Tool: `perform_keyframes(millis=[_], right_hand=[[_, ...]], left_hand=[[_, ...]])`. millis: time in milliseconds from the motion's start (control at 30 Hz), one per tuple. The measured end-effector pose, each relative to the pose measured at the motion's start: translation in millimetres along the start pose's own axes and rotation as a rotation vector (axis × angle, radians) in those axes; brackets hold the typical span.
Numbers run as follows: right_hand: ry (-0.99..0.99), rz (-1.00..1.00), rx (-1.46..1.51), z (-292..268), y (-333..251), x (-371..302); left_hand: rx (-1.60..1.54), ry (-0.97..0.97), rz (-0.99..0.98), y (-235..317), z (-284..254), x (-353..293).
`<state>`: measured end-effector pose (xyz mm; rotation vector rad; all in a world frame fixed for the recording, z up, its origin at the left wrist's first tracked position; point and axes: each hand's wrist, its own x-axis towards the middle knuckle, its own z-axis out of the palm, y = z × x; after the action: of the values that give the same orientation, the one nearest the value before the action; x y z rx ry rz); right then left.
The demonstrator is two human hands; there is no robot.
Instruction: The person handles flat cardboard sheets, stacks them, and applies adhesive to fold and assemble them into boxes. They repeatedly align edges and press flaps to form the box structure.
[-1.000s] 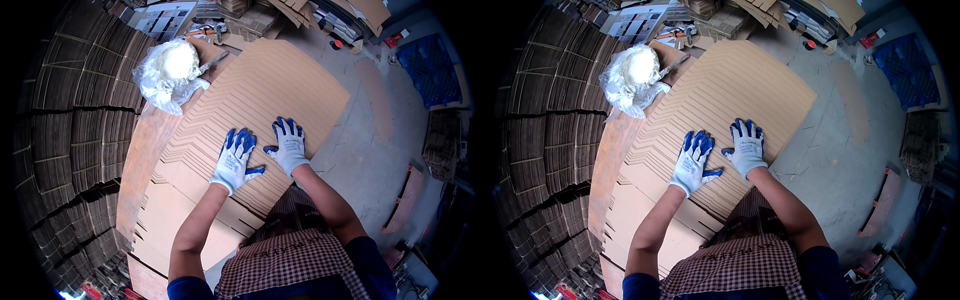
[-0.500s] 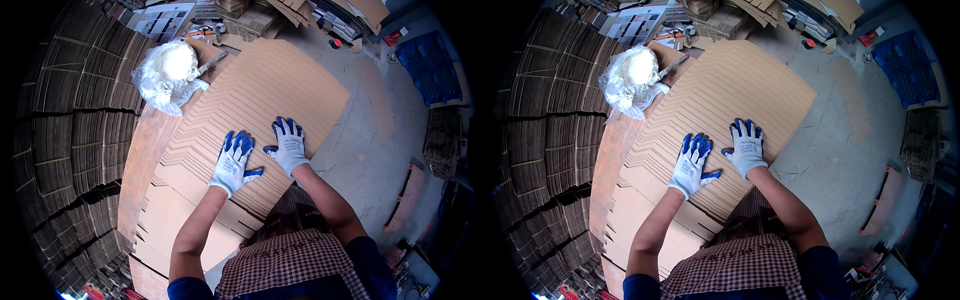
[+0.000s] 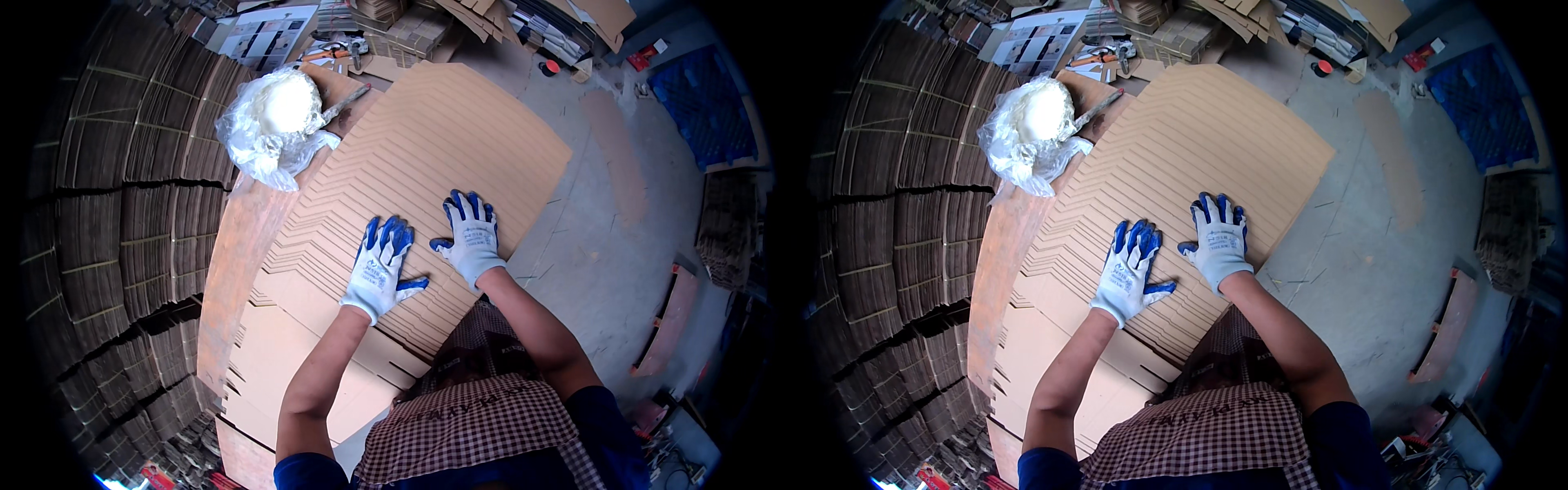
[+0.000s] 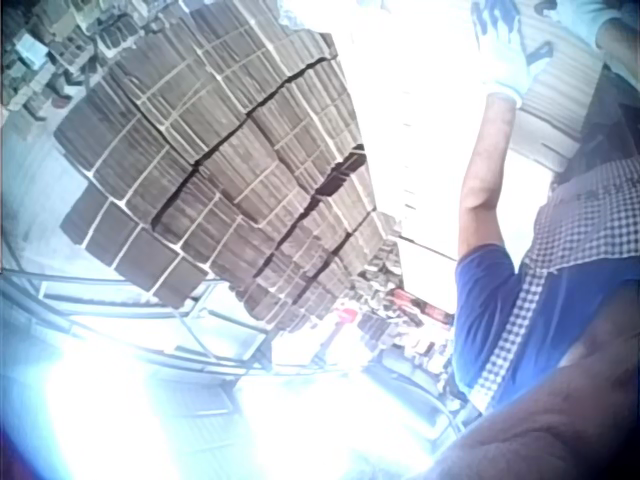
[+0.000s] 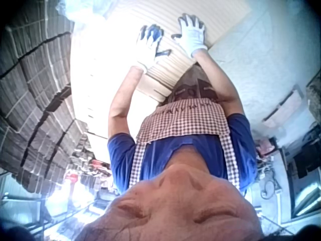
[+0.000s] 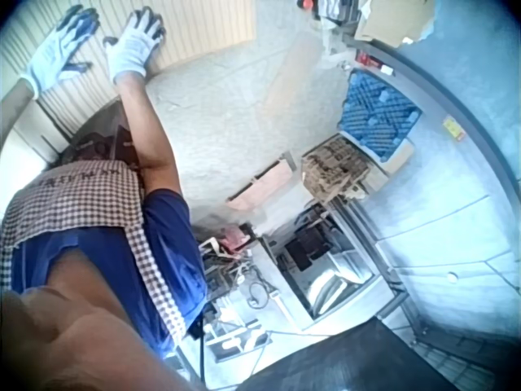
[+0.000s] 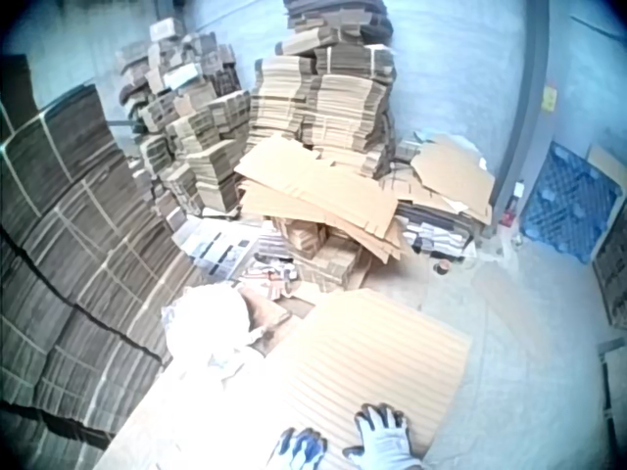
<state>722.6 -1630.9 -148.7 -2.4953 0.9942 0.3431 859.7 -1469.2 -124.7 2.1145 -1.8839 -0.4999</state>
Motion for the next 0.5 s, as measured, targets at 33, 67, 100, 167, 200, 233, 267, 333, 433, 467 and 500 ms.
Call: perform_keyframes(millis=[33,67,100,167,200,233,267,333,433,467,500], right_hand=[[0.001,-0.001,0.0,-0.5,-0.1,0.3],[0.001,-0.002,0.0,-0.9,-0.4,0.6],[0.003,0.0,0.003,-2.5,-0.8,0.4],[0.003,0.0,0.007,-5.0,-2.9,-1.5],[0.015,-0.009,0.009,-2.4,-1.4,-1.6],[0.028,-0.017,0.008,0.2,2.6,-1.2],[0.041,-0.025,0.008,2.0,5.3,-0.8],[0.049,-0.031,0.007,3.7,5.9,-0.9],[0.038,-0.032,0.003,2.8,4.6,0.2],[0.038,-0.028,0.001,2.7,5.0,-0.3],[0.037,-0.024,0.0,2.7,5.5,-0.3]], left_hand=[[-0.005,0.006,0.002,-0.1,-0.5,0.6],[-0.005,0.009,-0.012,0.9,-1.5,0.8],[-0.004,0.013,-0.026,3.0,-2.7,0.9],[-0.022,0.031,-0.012,5.7,-3.1,2.4],[-0.039,0.046,0.019,6.7,-2.4,6.3],[-0.061,0.035,0.024,9.1,-0.8,10.5],[-0.036,-0.003,0.029,10.9,0.4,13.4],[0.009,0.0,0.025,10.1,5.9,12.7],[0.05,0.012,0.029,7.5,8.3,12.7],[0.048,0.008,0.025,8.2,7.9,12.3],[0.046,0.003,0.022,9.4,7.4,11.5]])
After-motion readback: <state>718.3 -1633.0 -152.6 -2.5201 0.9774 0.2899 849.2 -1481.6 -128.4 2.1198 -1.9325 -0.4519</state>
